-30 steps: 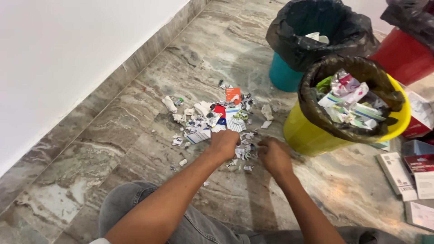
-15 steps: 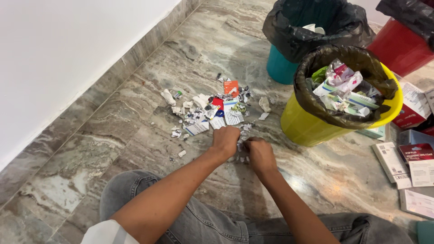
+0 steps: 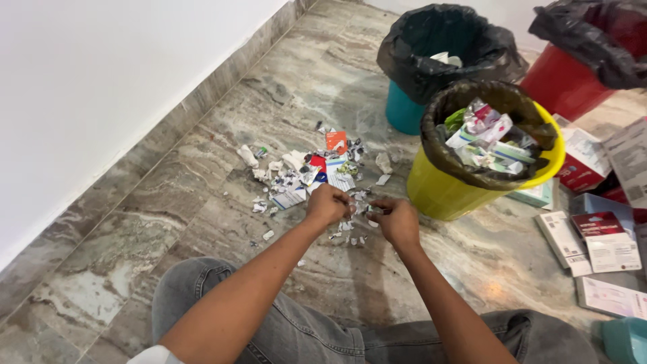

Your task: The person sits on the floor and sorts through a pile of small debris, picking up pieces of paper, plastic, and packaging one by one. They place the collected items into a yellow trash bin lined with a black bag. The person continues this process, clearing the floor area of scattered waste.

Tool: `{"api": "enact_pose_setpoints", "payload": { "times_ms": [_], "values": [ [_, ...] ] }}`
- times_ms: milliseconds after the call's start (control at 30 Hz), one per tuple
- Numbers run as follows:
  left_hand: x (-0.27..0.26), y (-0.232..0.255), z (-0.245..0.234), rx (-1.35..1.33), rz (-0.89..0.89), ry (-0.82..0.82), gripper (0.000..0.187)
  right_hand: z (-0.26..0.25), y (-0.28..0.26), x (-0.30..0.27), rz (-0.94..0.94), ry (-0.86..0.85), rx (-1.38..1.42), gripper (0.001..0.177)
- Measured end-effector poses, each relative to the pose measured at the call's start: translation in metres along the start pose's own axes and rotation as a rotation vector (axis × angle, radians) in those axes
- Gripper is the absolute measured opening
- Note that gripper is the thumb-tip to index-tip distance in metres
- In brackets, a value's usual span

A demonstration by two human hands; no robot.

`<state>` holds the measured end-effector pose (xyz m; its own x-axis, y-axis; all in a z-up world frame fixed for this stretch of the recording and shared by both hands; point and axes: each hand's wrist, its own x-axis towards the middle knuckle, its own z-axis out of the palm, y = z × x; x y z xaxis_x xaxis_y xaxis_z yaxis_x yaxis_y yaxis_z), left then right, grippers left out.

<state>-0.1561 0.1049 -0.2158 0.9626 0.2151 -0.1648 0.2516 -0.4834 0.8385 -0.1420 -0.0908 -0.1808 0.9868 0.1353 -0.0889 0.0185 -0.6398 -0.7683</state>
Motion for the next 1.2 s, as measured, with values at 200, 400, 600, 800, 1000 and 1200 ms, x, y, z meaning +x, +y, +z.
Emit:
{"api": "enact_pose_setpoints", "payload": {
  "times_ms": [200, 400, 600, 800, 1000, 1200],
  "values": [
    [0.003, -0.006, 0.005, -0.521, -0.130, -0.090, 0.018, -0.018, -0.019, 0.000, -0.009, 0.000, 0.029, 0.039],
    [-0.008, 0.034, -0.025, -0.675, -0.232, -0.170, 0.021, -0.047, -0.053, -0.003, -0.037, 0.022, 0.217, 0.040],
    [-0.003, 0.103, -0.065, -0.754, -0.140, -0.194, 0.021, -0.093, -0.110, -0.007, -0.172, 0.022, 0.409, 0.034],
    [-0.001, 0.184, -0.088, -0.747, 0.009, -0.224, 0.020, -0.143, -0.140, -0.003, -0.339, -0.009, 0.643, 0.033],
    [0.013, 0.245, -0.062, -0.718, 0.085, -0.281, 0.017, -0.201, -0.135, 0.006, -0.337, 0.077, 0.580, 0.033],
    [0.053, 0.275, 0.007, -0.633, 0.136, -0.318, 0.014, -0.246, -0.098, 0.021, -0.269, 0.167, 0.451, 0.038]
  ]
}}
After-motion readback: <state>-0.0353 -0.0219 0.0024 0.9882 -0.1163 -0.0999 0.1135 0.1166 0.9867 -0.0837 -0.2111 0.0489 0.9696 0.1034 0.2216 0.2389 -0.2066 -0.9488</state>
